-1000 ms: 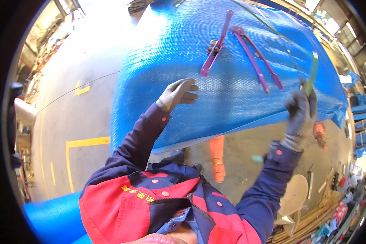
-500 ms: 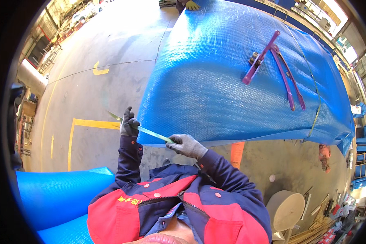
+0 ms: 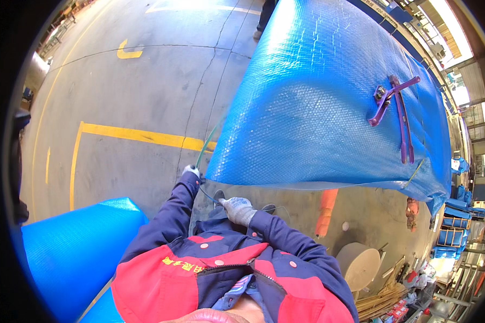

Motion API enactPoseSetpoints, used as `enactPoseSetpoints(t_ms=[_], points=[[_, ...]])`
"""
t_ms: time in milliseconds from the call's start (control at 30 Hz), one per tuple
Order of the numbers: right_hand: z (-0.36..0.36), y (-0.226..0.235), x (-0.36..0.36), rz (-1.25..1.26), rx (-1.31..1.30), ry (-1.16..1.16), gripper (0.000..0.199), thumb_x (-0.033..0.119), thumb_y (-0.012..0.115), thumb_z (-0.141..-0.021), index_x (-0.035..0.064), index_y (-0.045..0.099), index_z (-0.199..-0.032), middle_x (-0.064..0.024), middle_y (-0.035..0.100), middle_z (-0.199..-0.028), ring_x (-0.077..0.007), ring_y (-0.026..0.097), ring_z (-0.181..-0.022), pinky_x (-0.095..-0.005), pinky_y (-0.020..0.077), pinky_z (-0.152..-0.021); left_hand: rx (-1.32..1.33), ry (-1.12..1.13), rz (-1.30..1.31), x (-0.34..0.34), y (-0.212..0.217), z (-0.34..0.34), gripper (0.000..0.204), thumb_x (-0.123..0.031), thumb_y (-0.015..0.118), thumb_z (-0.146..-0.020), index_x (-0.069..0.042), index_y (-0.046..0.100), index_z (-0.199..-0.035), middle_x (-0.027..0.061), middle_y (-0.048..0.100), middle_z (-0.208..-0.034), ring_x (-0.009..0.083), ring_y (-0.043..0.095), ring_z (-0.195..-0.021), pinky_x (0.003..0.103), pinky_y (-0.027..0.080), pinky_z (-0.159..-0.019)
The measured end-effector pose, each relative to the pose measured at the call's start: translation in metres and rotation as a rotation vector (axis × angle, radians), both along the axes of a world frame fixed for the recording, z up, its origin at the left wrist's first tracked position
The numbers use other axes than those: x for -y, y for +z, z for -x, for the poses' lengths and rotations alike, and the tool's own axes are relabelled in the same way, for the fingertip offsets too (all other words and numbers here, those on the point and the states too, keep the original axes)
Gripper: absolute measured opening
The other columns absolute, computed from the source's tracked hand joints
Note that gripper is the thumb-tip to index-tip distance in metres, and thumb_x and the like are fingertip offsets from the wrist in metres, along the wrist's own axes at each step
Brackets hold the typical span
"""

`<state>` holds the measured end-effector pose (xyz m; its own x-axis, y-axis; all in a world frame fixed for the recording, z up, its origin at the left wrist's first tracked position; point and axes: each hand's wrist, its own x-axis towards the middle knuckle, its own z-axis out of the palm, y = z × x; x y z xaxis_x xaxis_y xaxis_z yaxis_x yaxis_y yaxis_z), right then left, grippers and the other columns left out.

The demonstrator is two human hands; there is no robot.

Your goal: The person secures a large blue-wrapped bundle using green straps and purple ratchet tensioners. They thread the straps around the bundle, engage the ratchets, and tighten them while a coworker assists by holding the bundle and adjusting straps.

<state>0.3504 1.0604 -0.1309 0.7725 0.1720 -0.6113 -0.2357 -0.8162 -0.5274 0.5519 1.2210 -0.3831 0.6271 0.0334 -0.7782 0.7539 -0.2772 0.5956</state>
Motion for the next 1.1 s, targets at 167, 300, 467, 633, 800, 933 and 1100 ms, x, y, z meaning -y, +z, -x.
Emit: enactPoseSetpoints(t_ms=[167, 300, 467, 633, 800, 933, 1100], points=[[0.017, -0.078, -0.015, -0.011, -0.163, -0.100, 0.043, 0.041, 0.058, -0.099, 0.0110, 0.070, -0.127, -0.0238, 0.073, -0.117, -0.0414, 0.068, -0.113, -0.0528, 0.0501, -0.100, -0.668, -0.004, 0.244, -0.068, -0.109, 0.065, 0.014, -0.013, 0.053, -0.102, -0.012, 0.067, -0.102, 0.0104, 0.073, -0.087, 0.0331, 0.073, -0.081, 0.053, 0.058, -0.069], [0.048, -0.108, 0.015, 0.010, -0.344, -0.245, 0.042, 0.042, 0.062, -0.094, 0.0124, 0.077, -0.120, -0.0207, 0.072, -0.124, -0.0403, 0.069, -0.114, -0.0489, 0.0534, -0.098, -0.959, 0.044, 0.985, -0.050, -0.122, 0.118, 0.018, -0.014, 0.049, -0.105, -0.012, 0.046, -0.087, 0.0031, 0.057, -0.070, 0.0232, 0.054, -0.062, 0.041, 0.048, -0.061], [0.111, -0.094, 0.054, 0.225, -0.393, -0.303, 0.037, 0.034, 0.067, -0.090, 0.0120, 0.074, -0.120, -0.0184, 0.075, -0.117, -0.0407, 0.071, -0.109, -0.0485, 0.0562, -0.093, -0.707, 0.134, 0.535, 0.031, -0.080, 0.145, 0.014, -0.029, 0.051, -0.109, -0.020, 0.060, -0.106, 0.0013, 0.065, -0.094, 0.0238, 0.062, -0.084, 0.044, 0.050, -0.077], [0.213, -0.089, 0.061, 0.288, -0.134, -0.299, 0.033, 0.029, 0.067, -0.089, 0.0109, 0.068, -0.117, -0.0239, 0.074, -0.106, -0.0437, 0.071, -0.103, -0.0539, 0.0549, -0.089, -0.716, 0.403, 0.671, 0.102, -0.046, 0.170, 0.039, -0.035, 0.049, -0.110, -0.017, 0.057, -0.143, 0.0067, 0.067, -0.127, 0.0236, 0.055, -0.130, 0.053, 0.049, -0.100], [0.319, -0.094, 0.069, 0.022, -0.175, -0.357, 0.039, 0.033, 0.072, -0.088, 0.0092, 0.068, -0.118, -0.0266, 0.073, -0.103, -0.0443, 0.071, -0.097, -0.0521, 0.0548, -0.083, -0.569, 0.449, 0.657, 0.139, -0.039, 0.189, 0.038, -0.031, 0.052, -0.108, -0.014, 0.056, -0.142, 0.0089, 0.068, -0.122, 0.0256, 0.059, -0.119, 0.052, 0.050, -0.091], [0.368, -0.054, 0.077, -0.201, -0.080, -0.709, 0.049, 0.023, 0.069, -0.089, 0.0109, 0.063, -0.137, -0.0204, 0.074, -0.096, -0.0338, 0.073, -0.092, -0.0449, 0.0560, -0.081, -0.509, 0.396, 0.677, 0.133, -0.037, 0.212, 0.038, -0.027, 0.054, -0.106, -0.012, 0.055, -0.141, 0.0106, 0.069, -0.118, 0.0272, 0.061, -0.110, 0.052, 0.051, -0.084], [0.356, 0.016, 0.102, -0.620, -0.103, -0.832, 0.073, 0.008, 0.058, -0.091, 0.0105, 0.040, -0.162, -0.0089, 0.070, -0.095, -0.0155, 0.066, -0.081, -0.0329, 0.0553, -0.076, -0.496, 0.258, 0.681, 0.139, -0.030, 0.251, 0.038, -0.023, 0.057, -0.104, -0.009, 0.054, -0.140, 0.0128, 0.070, -0.112, 0.0292, 0.065, -0.099, 0.051, 0.052, -0.076]])
